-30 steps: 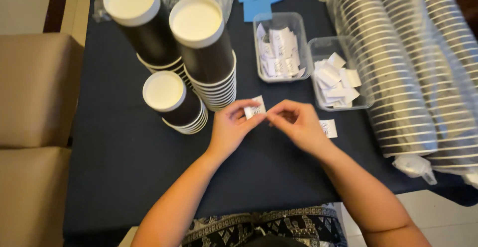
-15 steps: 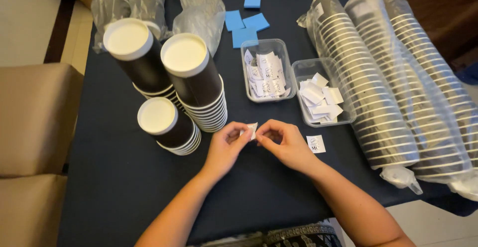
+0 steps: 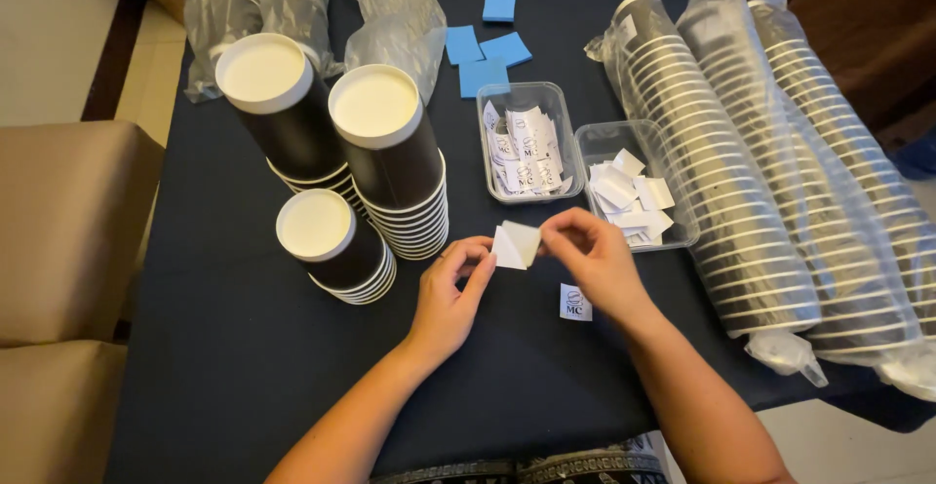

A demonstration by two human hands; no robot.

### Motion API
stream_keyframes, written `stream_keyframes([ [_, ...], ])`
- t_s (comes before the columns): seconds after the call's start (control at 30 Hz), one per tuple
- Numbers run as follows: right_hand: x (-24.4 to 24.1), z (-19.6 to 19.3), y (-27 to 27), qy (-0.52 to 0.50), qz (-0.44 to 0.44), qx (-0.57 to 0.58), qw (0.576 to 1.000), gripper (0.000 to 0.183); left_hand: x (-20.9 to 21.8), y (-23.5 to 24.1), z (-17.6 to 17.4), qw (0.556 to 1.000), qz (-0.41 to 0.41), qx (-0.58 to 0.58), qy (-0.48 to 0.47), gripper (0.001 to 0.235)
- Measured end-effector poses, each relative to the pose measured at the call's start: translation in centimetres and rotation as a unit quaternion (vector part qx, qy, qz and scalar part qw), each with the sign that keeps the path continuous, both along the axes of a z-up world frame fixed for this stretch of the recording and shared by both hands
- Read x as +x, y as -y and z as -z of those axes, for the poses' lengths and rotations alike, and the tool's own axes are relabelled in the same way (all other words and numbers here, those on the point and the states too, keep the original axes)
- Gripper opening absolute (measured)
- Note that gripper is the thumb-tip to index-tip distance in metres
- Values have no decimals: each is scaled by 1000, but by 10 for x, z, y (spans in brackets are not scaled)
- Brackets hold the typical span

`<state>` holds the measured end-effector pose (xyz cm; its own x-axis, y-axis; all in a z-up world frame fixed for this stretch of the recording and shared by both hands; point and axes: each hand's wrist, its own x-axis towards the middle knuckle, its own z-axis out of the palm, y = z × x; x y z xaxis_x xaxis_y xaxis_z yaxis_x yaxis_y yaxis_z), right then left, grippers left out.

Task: Applying adhesive labels to paper coffee cups

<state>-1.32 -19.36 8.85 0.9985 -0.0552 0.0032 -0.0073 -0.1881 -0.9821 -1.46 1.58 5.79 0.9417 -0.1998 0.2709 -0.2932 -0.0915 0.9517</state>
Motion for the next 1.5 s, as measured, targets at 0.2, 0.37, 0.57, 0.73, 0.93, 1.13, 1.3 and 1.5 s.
stream_keyframes([
  [0.2,9,14,16,67,101,73,990,9,-5,0,-5,999,-32,-14,12,12],
  [0.37,10,11,16,99,135,129,977,10,-3,-3,-3,999,-37,-35,-13,15],
  [0.57,8,16,9,87,135,132,978,11,-4,0,8,995,5,-92,-48,27],
  [0.73,20,18,48,141,205,108,962,8,-3,3,18,984,49,-152,-73,35],
  [0.93,24,9,90,215,319,-13,923,5,-7,5,2,982,61,-159,-81,36],
  [1.13,23,34,111,-15,250,-418,874,52,-9,5,0,982,61,-152,-98,35],
  [1.3,0,-11,49,129,231,-325,908,21,-13,10,6,983,31,-157,-89,39],
  [1.5,-19,-15,-6,46,-79,-74,993,21,-14,3,-10,980,-59,-15,189,46],
])
